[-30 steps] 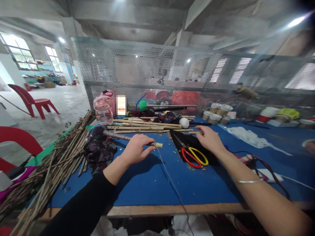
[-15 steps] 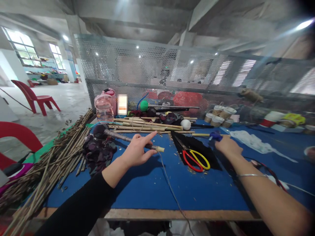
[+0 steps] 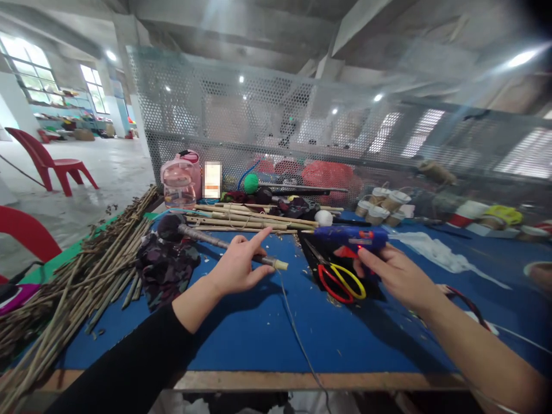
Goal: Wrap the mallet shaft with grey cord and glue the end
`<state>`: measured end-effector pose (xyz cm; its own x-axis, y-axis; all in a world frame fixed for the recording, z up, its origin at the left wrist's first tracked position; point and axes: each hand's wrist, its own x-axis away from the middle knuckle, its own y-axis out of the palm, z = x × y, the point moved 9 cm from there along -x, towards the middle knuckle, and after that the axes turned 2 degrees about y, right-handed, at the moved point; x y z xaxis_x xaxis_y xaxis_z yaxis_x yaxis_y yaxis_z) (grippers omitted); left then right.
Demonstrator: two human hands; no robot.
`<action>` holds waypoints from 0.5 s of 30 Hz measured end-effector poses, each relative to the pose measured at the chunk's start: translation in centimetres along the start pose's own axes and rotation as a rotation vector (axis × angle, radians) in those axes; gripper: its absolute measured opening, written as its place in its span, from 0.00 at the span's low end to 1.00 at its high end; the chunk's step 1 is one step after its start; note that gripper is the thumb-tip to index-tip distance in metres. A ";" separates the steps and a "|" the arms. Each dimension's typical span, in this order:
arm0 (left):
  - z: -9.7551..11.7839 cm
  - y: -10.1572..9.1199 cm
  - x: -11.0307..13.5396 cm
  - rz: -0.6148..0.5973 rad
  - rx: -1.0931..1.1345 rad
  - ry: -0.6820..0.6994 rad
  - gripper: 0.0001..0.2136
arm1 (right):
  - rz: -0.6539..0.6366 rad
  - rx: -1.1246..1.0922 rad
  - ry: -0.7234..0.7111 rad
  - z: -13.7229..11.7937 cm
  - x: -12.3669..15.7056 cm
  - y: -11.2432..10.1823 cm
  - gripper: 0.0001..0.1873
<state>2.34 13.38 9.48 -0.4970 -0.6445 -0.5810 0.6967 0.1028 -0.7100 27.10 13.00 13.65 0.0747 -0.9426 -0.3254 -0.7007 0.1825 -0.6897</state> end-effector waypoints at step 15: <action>0.0 -0.1 -0.1 0.000 -0.012 0.004 0.36 | -0.212 0.025 -0.012 -3.2 1.3 4.3 0.23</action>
<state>2.36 13.45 9.63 -0.4995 -0.6413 -0.5825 0.6904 0.1115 -0.7148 21.90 11.68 12.35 0.2276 -0.9572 -0.1787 -0.6507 -0.0130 -0.7592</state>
